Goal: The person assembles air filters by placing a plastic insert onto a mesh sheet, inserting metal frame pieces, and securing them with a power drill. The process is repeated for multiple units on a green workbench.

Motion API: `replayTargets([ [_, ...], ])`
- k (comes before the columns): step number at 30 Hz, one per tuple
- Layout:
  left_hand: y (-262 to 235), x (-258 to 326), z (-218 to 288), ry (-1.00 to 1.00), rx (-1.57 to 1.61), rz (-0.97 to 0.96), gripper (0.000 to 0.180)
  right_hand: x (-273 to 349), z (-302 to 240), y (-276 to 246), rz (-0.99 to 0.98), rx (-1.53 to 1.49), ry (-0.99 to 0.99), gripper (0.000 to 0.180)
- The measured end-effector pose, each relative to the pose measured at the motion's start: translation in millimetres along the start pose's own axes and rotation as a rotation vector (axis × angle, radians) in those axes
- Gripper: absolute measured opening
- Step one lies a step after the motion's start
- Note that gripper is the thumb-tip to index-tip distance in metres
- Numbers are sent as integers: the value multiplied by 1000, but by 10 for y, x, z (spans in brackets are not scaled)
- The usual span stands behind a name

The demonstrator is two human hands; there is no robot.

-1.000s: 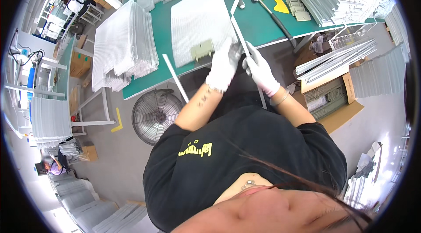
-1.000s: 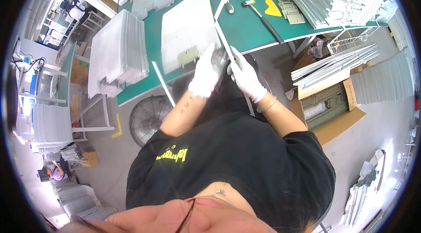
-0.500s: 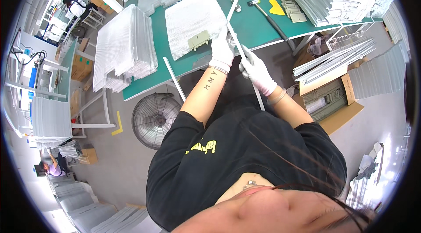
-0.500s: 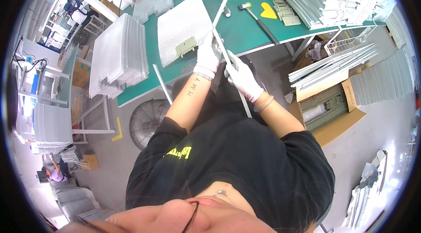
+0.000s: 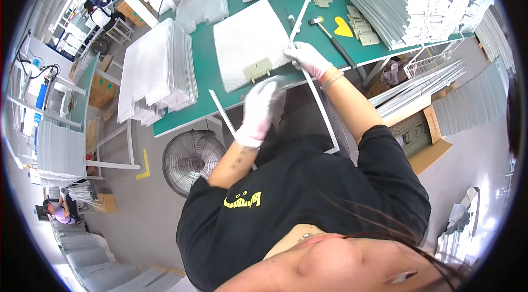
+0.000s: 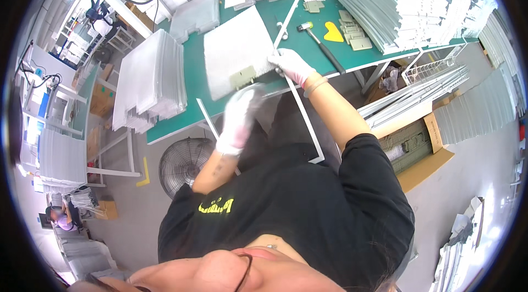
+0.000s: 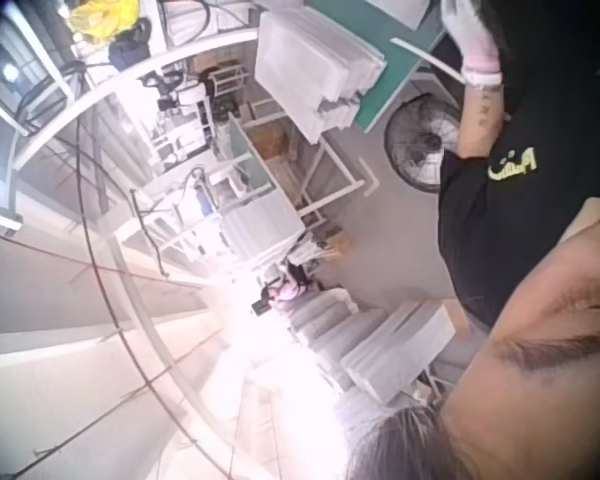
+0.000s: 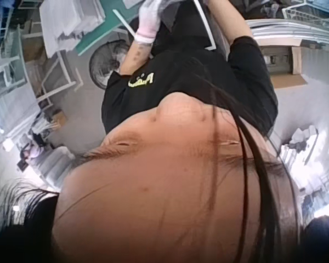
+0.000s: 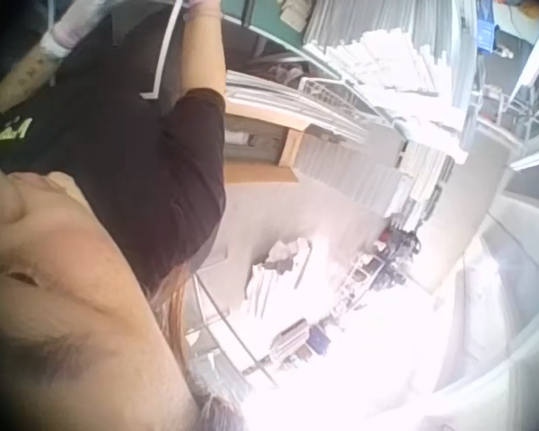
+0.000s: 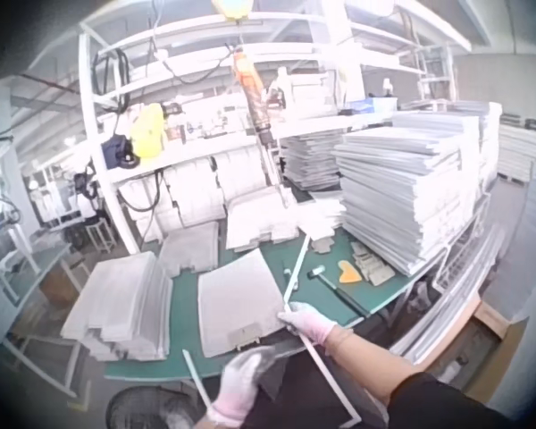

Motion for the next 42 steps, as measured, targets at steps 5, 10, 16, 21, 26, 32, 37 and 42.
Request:
replayTargets([
  [5,-1431,120,-615,-111,-386,460,52,77,-54,184,-157,-338,61,10],
  [10,-1397,-17,-455,-220,497,238,47,30,75,189,-200,-277,21,13],
  [16,-1524,64,-369,-140,439,307,37,213,-76,218,-213,-242,-62,14],
  [21,-1387,307,203,-20,224,550,32,614,-507,353,-251,-222,-226,20],
  [26,-1272,718,617,106,-88,697,44,1095,-902,604,-218,-122,-289,33],
  [32,-1188,701,1188,400,80,494,58,1254,-1240,641,-140,-45,-543,58],
  [37,-1820,-117,1197,583,-455,462,32,607,-1763,582,134,-8,-753,14],
  [42,-1552,-723,1222,422,21,653,11,209,-1815,454,317,9,-895,30],
])
Point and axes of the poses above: each hand's wrist, its own x-axis away from the middle knuckle, its own y-axis out of the palm, z = x × y, the point moved 1 cm from there along -x, towards the middle knuckle, and after that the axes turned 4 degrees about y, right-handed, at the moved point
